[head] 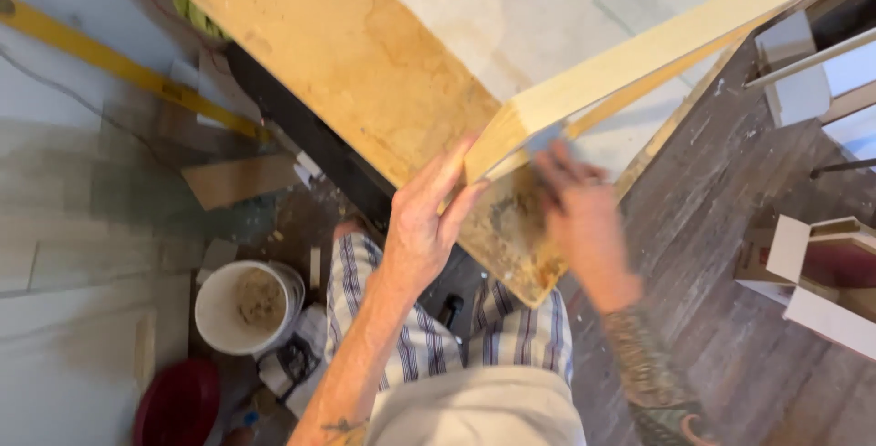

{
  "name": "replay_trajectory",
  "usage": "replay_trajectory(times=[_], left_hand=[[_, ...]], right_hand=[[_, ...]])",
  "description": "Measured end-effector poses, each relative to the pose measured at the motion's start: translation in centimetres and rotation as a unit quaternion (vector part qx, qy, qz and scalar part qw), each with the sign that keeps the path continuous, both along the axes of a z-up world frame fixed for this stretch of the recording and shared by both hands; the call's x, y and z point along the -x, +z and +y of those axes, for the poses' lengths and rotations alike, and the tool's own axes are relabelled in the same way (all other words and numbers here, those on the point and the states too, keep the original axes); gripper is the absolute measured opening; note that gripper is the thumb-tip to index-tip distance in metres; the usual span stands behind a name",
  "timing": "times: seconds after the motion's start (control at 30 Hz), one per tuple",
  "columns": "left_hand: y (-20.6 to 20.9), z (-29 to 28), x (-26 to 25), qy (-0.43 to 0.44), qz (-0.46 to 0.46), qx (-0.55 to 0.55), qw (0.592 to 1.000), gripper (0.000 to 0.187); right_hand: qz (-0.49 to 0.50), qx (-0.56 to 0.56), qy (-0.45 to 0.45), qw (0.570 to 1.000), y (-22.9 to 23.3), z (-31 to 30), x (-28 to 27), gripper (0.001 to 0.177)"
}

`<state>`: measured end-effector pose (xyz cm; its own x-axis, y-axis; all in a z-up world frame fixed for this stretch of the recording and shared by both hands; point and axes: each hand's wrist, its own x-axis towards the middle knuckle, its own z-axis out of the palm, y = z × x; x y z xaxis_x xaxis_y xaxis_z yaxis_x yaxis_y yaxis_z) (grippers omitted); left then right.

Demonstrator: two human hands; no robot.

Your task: Sanding the edges and corners of a small wooden frame using a sanding block on a workbench.

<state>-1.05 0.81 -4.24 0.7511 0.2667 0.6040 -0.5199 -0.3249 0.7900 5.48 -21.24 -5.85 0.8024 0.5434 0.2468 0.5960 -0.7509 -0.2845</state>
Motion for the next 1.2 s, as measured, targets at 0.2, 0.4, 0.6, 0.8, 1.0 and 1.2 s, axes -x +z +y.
replay_trajectory(times=[0.2,0.4,0.6,0.8,1.0,1.2], left_hand=[[0.9,0.7,-0.5,-0.004,0.015,0.001,1.0,0.05],[0.7,0.2,0.1,-0.003,0.025,0.008,1.0,0.053],[1.8,0.2,1.0,-0.008,0.054,0.015,0.998,0.052],[0.4,0.8,-0.2,-0.003,0.024,-0.002,1.0,0.049],[0.2,1.1,0.1,-0.017,0.047,-0.006,0.999,0.045],[-1.4,0.9,0.9,-0.004,0.035,-0.013,0.999,0.048]], right_hand=[[0.042,0.003,0.096,0.995,3.3,0.8,3.0,0.047],[0.029,-0.04,0.079,0.996,1.8,0.7,-0.1,0.055],[0.098,-0.042,0.06,0.992,1.3,-1.9,-0.6,0.058],[0.062,-0.002,0.096,0.993,2.4,-1.6,0.1,0.056],[-0.009,0.005,0.087,0.996,0.4,-0.6,-1.5,0.052],[0.068,-0.006,0.061,0.996,1.6,-2.5,-2.0,0.051]])
